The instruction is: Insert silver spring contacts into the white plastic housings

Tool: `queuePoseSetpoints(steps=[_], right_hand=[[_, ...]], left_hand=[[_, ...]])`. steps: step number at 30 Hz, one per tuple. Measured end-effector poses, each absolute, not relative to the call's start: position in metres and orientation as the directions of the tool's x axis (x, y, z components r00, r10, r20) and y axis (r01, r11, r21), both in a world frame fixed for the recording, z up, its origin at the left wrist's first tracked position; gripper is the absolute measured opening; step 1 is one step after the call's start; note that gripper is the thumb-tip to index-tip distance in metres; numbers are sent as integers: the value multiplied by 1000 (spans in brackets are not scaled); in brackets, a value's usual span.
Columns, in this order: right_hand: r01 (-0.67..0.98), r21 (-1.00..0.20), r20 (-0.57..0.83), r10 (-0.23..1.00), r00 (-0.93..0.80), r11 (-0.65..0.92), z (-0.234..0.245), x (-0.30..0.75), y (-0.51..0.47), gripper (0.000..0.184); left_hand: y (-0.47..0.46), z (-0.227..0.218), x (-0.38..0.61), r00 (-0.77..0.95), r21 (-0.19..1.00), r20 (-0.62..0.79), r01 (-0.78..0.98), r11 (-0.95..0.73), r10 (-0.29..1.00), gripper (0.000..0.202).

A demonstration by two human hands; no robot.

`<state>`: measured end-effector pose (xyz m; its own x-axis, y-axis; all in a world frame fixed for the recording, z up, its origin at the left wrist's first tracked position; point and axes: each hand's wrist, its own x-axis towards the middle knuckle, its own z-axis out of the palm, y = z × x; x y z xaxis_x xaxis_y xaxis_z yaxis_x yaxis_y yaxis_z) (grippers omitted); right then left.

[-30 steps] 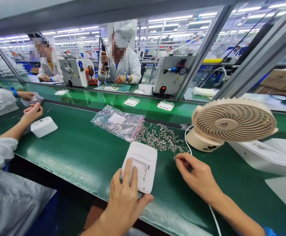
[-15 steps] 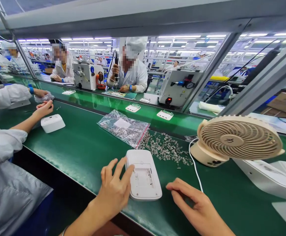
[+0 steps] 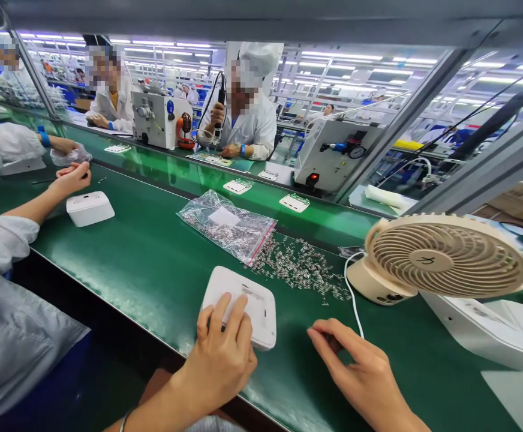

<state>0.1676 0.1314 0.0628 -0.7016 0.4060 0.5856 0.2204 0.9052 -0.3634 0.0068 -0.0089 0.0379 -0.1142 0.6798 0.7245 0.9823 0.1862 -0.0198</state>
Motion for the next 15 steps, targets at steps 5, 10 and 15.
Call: queuePoseSetpoints(steps=[5, 10, 15], right_hand=[[102, -464, 546, 374, -750, 880, 77, 141, 126, 10], [63, -524, 525, 380, -762, 849, 87, 117, 129, 13], [80, -610, 428, 412, -804, 788, 85, 100, 138, 12]], left_hand=[[-9, 36, 11, -164, -5, 760, 966, 259, 628, 26], [-9, 40, 20, -184, -55, 694, 950, 306, 696, 32], [-6, 47, 31, -196, -109, 632, 935, 337, 750, 37]])
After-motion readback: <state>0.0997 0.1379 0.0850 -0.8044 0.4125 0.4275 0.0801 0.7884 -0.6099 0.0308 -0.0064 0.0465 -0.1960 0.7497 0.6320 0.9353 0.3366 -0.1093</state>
